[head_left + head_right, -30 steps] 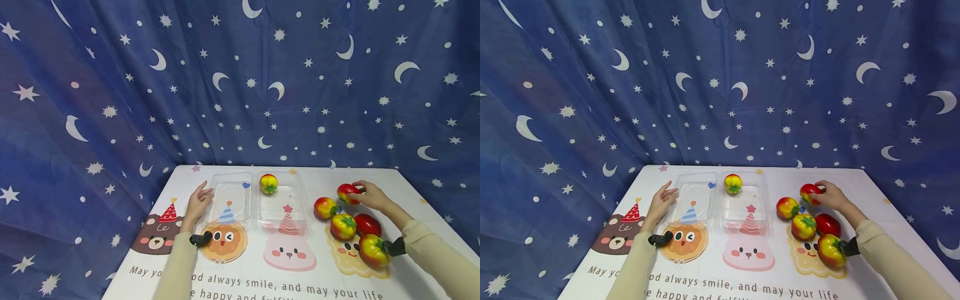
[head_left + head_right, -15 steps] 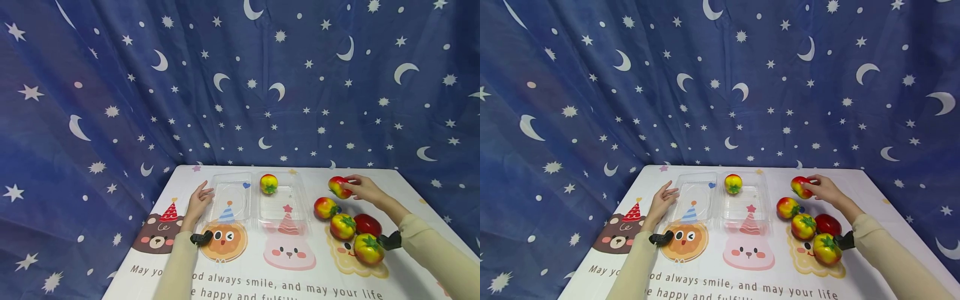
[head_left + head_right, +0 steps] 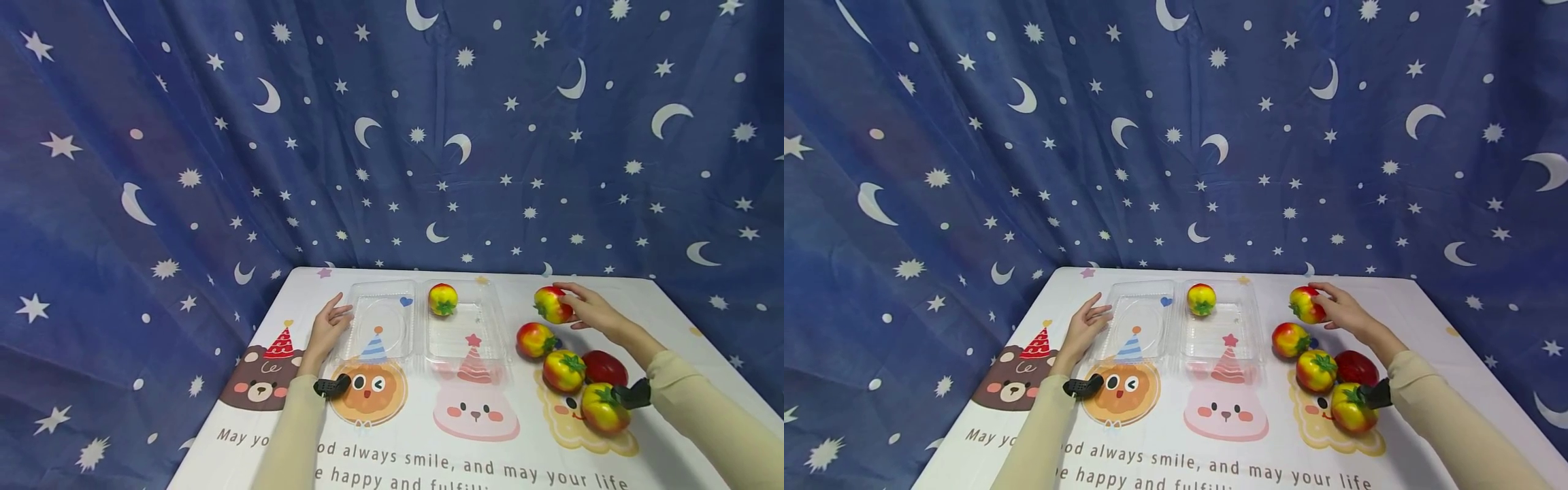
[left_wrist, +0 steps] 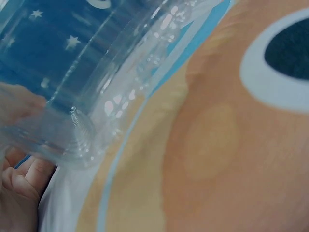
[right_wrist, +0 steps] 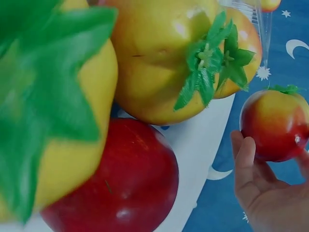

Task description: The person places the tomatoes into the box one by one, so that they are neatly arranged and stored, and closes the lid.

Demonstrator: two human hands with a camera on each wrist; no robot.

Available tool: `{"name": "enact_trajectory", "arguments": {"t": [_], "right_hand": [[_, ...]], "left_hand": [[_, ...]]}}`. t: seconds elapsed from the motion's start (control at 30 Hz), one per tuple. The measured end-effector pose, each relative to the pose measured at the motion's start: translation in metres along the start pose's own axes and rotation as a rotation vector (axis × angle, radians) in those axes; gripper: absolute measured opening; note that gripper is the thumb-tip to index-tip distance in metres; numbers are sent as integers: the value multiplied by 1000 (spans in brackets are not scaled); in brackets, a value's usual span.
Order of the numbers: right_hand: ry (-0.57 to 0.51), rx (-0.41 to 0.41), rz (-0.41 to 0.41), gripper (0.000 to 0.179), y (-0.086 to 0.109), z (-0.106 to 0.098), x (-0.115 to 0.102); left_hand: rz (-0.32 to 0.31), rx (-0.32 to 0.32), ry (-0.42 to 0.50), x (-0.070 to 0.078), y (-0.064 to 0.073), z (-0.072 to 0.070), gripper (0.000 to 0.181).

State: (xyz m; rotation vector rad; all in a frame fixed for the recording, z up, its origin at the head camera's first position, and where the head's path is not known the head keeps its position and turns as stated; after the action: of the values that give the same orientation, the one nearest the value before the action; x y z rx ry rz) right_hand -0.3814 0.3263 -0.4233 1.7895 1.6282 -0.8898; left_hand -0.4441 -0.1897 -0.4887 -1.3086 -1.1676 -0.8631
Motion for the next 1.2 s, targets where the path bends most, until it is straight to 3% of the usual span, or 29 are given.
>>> {"name": "enact_trajectory", "arguments": {"t": [0.2,0.4,0.57,0.7,0.8,1.03,1.2], "right_hand": [[-28,-18,-4,60,-1,4,2],[-49,-4,-10,59,-7,8,2],[-45,24,11,70,-12,11,1],[-21,36,15,77,-13,16,0],[5,43,-4,73,-12,19,-3],[75,101,-60,71,-17,23,-16],[34,135,-97,68,-22,29,-28]], "left_hand": [[-9,12,7,-3,-2,1,64],[-10,51,4,-24,-12,2,65],[-6,76,0,-36,-16,2,65],[2,84,-20,-37,-17,1,65],[6,79,-32,-34,-16,2,64],[-12,27,-18,-4,-5,0,64],[1,18,4,-3,-3,-1,63]]}}
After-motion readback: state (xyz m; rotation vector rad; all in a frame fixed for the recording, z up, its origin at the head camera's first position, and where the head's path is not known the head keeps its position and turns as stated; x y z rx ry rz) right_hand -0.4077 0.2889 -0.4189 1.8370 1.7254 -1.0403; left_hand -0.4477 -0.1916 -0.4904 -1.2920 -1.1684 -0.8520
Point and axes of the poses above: each hand's wrist, its own y-axis away from the middle knuckle, its own z-axis out of the palm, x = y × z, the point moved 8 cm from there along -y, towards the middle knuckle, and after that the axes turned 14 degrees about x, right-handed, at the moved point
